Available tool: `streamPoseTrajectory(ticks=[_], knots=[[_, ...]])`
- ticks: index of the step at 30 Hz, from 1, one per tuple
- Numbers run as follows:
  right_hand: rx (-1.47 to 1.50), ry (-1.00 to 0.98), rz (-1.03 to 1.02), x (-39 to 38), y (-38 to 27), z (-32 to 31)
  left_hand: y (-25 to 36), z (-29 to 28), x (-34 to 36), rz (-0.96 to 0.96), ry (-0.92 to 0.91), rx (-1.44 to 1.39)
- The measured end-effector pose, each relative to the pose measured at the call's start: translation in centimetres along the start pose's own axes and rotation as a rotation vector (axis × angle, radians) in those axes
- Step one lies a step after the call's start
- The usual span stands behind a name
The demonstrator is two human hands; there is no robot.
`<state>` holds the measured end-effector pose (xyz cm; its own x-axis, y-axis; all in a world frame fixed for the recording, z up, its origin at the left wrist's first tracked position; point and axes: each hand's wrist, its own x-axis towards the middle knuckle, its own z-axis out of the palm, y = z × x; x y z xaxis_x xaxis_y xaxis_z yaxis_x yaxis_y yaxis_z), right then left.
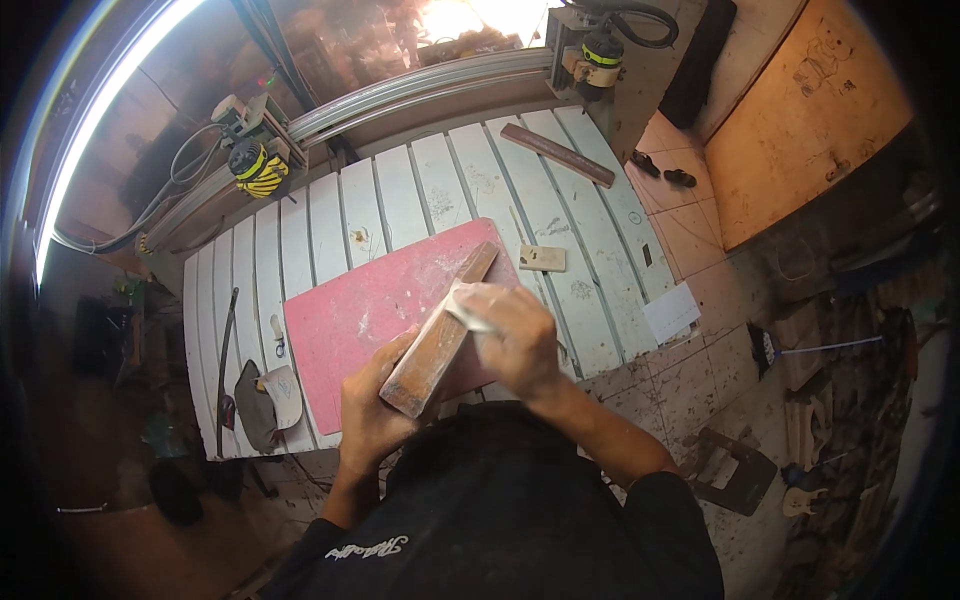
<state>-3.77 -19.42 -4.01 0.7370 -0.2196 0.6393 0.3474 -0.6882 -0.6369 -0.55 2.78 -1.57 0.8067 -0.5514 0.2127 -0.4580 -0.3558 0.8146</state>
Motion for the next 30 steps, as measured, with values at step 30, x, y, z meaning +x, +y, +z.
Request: streamPoseTrajectory(ticks=[30], knots=[[0.185, -0.178, -0.136, -0.5, -2.2, -0.5, -0.5, -0.3, 0.2, 0.003, 0.007, -0.058]])
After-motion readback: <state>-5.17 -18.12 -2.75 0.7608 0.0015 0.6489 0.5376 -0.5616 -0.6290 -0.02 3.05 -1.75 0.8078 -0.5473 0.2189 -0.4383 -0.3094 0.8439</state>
